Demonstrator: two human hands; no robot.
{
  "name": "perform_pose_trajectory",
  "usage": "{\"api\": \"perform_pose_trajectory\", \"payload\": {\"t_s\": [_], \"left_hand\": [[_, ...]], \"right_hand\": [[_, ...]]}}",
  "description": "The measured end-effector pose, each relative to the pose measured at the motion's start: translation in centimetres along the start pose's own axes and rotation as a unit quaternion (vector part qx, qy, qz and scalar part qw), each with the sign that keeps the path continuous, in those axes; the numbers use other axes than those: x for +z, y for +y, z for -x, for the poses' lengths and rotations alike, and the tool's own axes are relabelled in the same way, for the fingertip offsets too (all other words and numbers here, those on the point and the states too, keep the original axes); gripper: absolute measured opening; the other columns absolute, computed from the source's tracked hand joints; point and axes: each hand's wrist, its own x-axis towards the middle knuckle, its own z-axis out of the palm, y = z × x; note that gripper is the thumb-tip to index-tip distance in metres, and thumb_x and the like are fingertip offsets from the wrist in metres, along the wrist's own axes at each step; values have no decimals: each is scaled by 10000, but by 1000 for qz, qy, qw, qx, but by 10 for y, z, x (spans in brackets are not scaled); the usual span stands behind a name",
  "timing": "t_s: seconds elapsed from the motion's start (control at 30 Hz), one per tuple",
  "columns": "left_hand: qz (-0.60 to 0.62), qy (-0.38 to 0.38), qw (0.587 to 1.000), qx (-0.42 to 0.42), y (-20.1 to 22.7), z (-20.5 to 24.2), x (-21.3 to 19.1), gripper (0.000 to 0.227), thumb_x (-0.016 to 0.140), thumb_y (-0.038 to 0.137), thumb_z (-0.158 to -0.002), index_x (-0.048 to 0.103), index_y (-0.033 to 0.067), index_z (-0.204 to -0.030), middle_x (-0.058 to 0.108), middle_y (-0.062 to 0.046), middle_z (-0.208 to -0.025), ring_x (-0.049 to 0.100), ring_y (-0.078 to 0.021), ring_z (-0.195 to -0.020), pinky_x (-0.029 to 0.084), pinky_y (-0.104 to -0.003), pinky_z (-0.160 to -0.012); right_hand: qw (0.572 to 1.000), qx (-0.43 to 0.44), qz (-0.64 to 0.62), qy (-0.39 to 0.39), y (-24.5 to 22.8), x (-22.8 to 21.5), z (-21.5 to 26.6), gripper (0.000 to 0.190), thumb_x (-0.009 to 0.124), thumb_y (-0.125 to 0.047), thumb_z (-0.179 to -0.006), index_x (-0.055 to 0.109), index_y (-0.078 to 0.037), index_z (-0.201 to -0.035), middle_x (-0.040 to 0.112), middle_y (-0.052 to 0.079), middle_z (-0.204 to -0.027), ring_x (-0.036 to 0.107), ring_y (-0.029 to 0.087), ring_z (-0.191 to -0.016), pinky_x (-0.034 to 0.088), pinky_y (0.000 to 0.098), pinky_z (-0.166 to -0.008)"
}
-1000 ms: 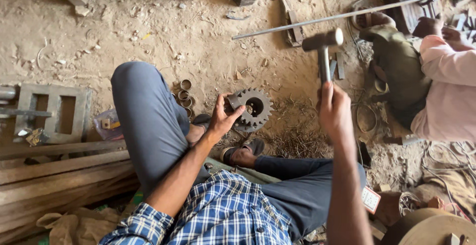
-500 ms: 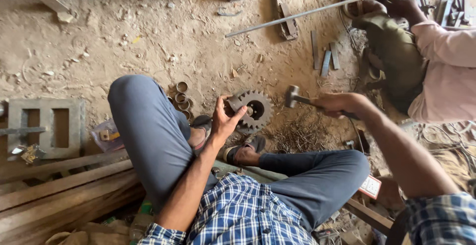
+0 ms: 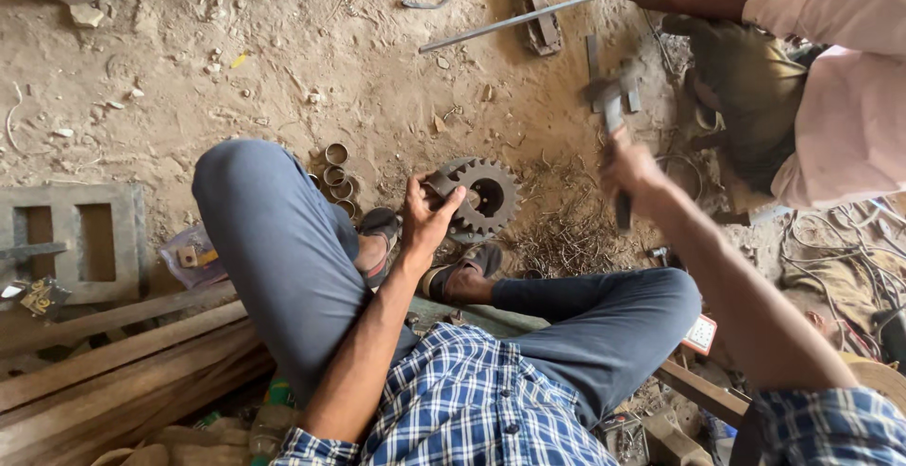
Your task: The person sits on the ground and uses a hammer to shape small metal rings on a gear-like anvil. They repeatedly pick up rings, position them on the anvil, and strike them to deform the metal.
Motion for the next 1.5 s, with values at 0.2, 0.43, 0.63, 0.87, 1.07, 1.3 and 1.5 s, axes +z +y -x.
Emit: {"api": "perform_pose_trajectory", "payload": {"t_s": [0.2,0.43,0.63,0.87,1.07,1.3,1.5], "left_hand": [[13,13,1000,-8,-5,2,-7,552,832,170,-843,505,15,-1260,713,-123,-1115,724,-198,-975,608,-308,-814],[-67,36,996,36,17,10,3,591,858,224,-821,521,57,-1277,693,-113,-1134,726,-217,-981,623,-322,-800],[-268,30,923,276,71,24,0,601,904,197,-778,602,66,-1281,601,-127,-1129,637,-252,-1056,542,-380,-878],[-307,17,902,302,92,44,3,619,917,201,-738,619,75,-1266,581,-112,-1152,625,-243,-1069,552,-350,-885],[-251,1,933,257,82,49,0,653,886,201,-758,586,65,-1322,682,-90,-1210,670,-220,-1060,545,-338,-862],[-362,-4,904,227,53,32,-5,556,882,163,-710,648,72,-1206,699,-108,-1127,683,-271,-1029,550,-380,-909],[-406,-17,879,250,40,19,0,587,894,296,-720,674,76,-1218,681,-120,-1121,642,-321,-1068,502,-443,-935]], "right_hand": [[956,181,-88,-215,32,-40,-30,438,352,-498,-1107,466,-145,-874,351,-100,-585,295,35,-433,242,220,-341],[986,-59,-152,22,42,-82,-7,463,380,-536,-1132,494,-149,-905,322,-90,-594,301,55,-449,262,243,-396],[966,-191,55,163,118,19,79,474,357,-454,-1083,538,-107,-816,512,12,-592,458,135,-465,366,322,-407],[920,-316,185,140,188,106,124,331,493,-307,-1040,610,-26,-910,587,169,-578,574,282,-502,438,448,-459],[829,-390,358,182,199,126,124,338,571,-338,-996,628,-9,-1053,646,276,-672,618,474,-600,474,570,-532],[846,-404,293,187,209,129,110,352,597,-345,-1004,642,-26,-1147,650,296,-758,611,488,-687,471,573,-592],[793,-473,320,211,184,117,129,340,601,-321,-1008,630,-8,-1136,636,240,-701,567,405,-624,448,539,-582]]}}
